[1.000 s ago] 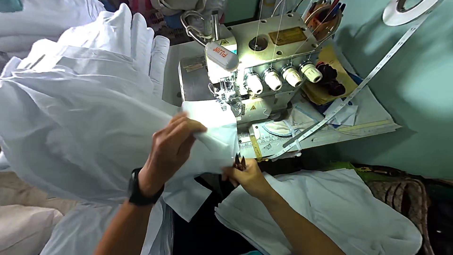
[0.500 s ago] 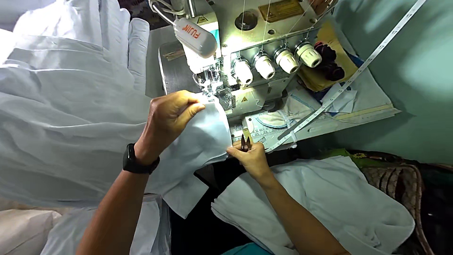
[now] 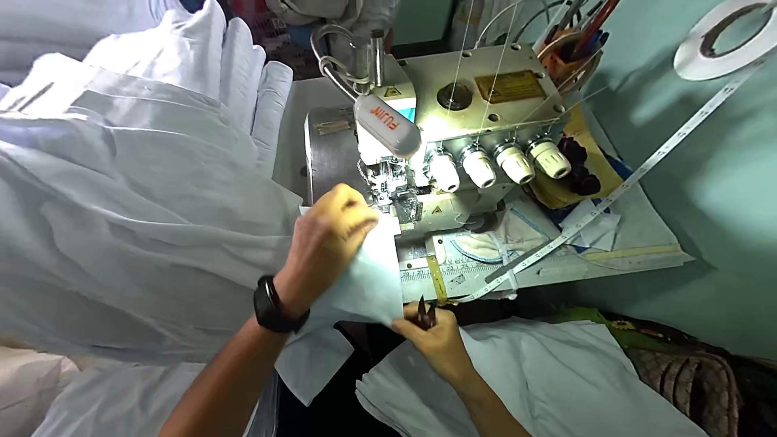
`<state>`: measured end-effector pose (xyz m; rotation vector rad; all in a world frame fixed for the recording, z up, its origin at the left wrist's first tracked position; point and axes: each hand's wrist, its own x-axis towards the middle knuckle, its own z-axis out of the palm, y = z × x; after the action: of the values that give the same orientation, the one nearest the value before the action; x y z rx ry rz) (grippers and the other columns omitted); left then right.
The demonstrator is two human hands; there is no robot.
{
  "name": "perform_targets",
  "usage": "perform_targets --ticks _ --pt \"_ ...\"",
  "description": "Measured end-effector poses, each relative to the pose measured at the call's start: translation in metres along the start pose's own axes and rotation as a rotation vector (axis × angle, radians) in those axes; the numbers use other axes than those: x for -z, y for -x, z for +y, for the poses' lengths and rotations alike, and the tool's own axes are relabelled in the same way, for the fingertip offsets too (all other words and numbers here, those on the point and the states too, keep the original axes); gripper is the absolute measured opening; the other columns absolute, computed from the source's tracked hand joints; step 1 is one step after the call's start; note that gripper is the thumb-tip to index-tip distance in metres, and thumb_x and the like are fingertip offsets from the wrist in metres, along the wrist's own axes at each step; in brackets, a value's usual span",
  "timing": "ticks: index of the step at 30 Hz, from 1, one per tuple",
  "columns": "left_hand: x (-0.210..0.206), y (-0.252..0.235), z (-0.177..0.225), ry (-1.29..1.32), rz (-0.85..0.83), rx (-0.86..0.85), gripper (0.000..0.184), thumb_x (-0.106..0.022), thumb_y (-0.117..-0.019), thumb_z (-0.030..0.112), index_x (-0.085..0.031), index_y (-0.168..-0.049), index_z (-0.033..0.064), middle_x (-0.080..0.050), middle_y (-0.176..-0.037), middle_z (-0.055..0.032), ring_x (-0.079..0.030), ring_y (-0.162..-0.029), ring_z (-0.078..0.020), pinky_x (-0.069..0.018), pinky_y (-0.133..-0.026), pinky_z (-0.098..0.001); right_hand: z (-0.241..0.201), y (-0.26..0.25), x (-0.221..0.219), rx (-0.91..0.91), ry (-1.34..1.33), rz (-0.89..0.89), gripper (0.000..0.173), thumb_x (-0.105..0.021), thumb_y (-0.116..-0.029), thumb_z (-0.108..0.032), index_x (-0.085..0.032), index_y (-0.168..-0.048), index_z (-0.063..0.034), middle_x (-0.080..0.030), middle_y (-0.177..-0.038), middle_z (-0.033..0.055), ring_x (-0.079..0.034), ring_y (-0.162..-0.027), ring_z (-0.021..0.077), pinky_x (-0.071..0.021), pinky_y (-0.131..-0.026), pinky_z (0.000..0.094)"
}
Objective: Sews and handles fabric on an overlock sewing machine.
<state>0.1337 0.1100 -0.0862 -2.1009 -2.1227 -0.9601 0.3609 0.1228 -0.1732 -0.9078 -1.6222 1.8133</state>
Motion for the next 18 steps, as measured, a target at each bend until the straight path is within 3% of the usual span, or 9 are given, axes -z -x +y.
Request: perform_targets --ticks 1,3,6,8,12,15,18 --pt "-0.007 0.007 0.011 -0.146 0.02 -0.036 0.018 -0.061 -0.096 0.007 -0.077 -0.101 0.0033 -0.071 -0.101 -0.0142 -0.068 -0.091 -0.0289 -0.0543 -0.078 -0.045 0.002 0.003 0.002 0.068 0.026 -0.051 0.006 -0.071 -0.0857 -0.005 -0.071 -0.083 0.0001 -0.065 -0.071 -0.0066 -0.053 -0.06 -0.0096 -0.045 -0.056 0.0085" --pt "-0.027 0.025 0.033 -0.371 0.066 -0.014 0.027 -0.055 -0.0953 0.002 -0.076 -0.112 0.0045 -0.074 -0.11 -0.0139 -0.07 -0.104 -0.0341 -0.0485 -0.095 -0.0589 0.001 0.007 0.004 0.137 0.04 -0.079 0.009 -0.07 -0.087 -0.006 -0.071 -0.079 -0.002 -0.064 -0.071 -0.007 -0.052 -0.061 -0.0116 -0.043 -0.057 0.0064" --pt "-0.045 0.034 0.034 -0.396 0.112 0.075 0.037 -0.052 -0.0954 0.003 -0.073 -0.125 0.0095 -0.071 -0.129 -0.0112 -0.065 -0.124 -0.0351 -0.0409 -0.104 -0.0674 -0.009 0.006 0.0 0.204 0.046 0.005 0.002 -0.07 -0.0839 -0.003 -0.071 -0.084 -0.0014 -0.067 -0.071 -0.0065 -0.056 -0.061 -0.0105 -0.046 -0.057 0.0069" --pt "-0.04 0.026 0.024 -0.284 0.079 0.099 0.034 -0.048 -0.0994 0.007 -0.072 -0.123 0.0052 -0.068 -0.134 -0.0126 -0.061 -0.13 -0.0357 -0.0414 -0.105 -0.0676 -0.018 0.001 -0.004 0.251 0.081 0.05 0.008 -0.072 -0.081 -0.002 -0.069 -0.088 -0.0009 -0.066 -0.072 -0.0064 -0.054 -0.06 -0.0105 -0.0447 -0.056 0.0059" --pt "-0.017 -0.002 -0.001 -0.091 -0.067 0.131 0.033 -0.044 -0.1015 0.01 -0.068 -0.12 -0.0047 -0.065 -0.135 -0.0191 -0.057 -0.134 -0.0368 -0.0394 -0.11 -0.0628 -0.028 -0.024 -0.012 0.294 0.123 0.134 0.013 -0.074 -0.0786 -0.003 -0.062 -0.082 -0.0046 -0.058 -0.069 -0.0078 -0.046 -0.055 -0.0097 -0.0382 -0.05 0.0061" --pt "-0.011 -0.024 -0.022 -0.06 -0.073 0.106 0.026 -0.047 -0.1003 0.009 -0.065 -0.114 -0.0054 -0.066 -0.125 -0.0232 -0.063 -0.121 -0.0391 -0.0424 -0.104 -0.0615 -0.034 -0.048 -0.018 0.377 0.096 0.175 0.01 -0.072 -0.0791 -0.001 -0.063 -0.08 -0.0046 -0.06 -0.07 -0.0082 -0.046 -0.055 -0.01 -0.0378 -0.05 0.0066" --pt "-0.011 -0.046 -0.04 -0.022 -0.059 0.141 0.03 -0.053 -0.1004 0.012 -0.064 -0.121 -0.0068 -0.067 -0.129 -0.023 -0.061 -0.128 -0.0381 -0.0376 -0.111 -0.0612 -0.041 -0.072 -0.022 0.496 0.099 0.198 0.003 -0.07 -0.0815 0.002 -0.072 -0.084 0.0027 -0.069 -0.076 -0.0025 -0.054 -0.061 -0.009 -0.0437 -0.056 0.0077"
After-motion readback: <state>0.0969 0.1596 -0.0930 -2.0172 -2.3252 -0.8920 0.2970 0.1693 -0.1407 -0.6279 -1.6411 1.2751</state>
